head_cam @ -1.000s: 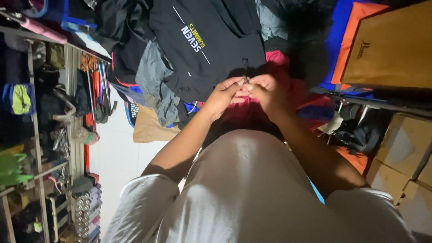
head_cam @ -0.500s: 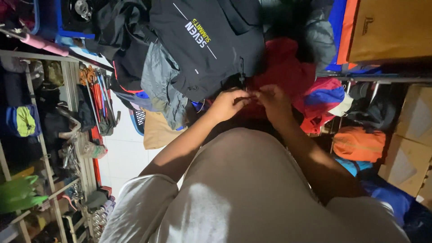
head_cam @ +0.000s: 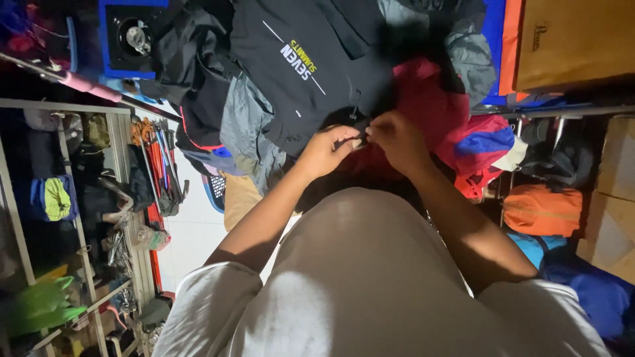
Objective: Inspecting and adjusting the straps and buckles of a black outdoor vest among a pile of clothes.
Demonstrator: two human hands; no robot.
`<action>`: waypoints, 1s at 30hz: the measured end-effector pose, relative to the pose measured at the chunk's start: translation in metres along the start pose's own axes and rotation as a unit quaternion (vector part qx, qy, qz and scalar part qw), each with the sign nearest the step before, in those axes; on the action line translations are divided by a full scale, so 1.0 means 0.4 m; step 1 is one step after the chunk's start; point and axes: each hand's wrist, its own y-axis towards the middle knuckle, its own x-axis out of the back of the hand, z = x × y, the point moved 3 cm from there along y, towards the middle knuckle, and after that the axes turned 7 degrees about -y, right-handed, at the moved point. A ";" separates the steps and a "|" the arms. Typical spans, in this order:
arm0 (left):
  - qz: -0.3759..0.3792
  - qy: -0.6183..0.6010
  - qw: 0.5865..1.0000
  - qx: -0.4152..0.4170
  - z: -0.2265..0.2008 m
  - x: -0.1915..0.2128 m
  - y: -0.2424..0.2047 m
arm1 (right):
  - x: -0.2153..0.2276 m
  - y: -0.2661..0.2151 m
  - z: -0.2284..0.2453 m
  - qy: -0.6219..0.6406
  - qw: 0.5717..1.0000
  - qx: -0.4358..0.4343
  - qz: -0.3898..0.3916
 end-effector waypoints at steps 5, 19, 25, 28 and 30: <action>-0.049 -0.060 0.996 0.035 -0.012 0.016 -0.002 | 0.020 0.009 0.091 0.176 0.981 0.078 -0.017; -0.125 -0.163 0.979 -0.011 -0.116 0.034 -0.032 | 0.070 0.004 0.134 0.252 0.964 0.048 0.070; -0.127 -0.222 0.967 -0.016 -0.126 0.028 -0.033 | 0.094 -0.024 0.173 0.328 0.938 0.010 0.112; -0.116 -0.211 0.970 -0.014 -0.125 0.030 -0.032 | 0.083 -0.021 0.170 0.353 0.927 0.004 0.129; -0.109 -0.206 0.972 -0.008 -0.128 0.030 -0.038 | 0.069 -0.020 0.166 0.359 0.924 0.000 0.133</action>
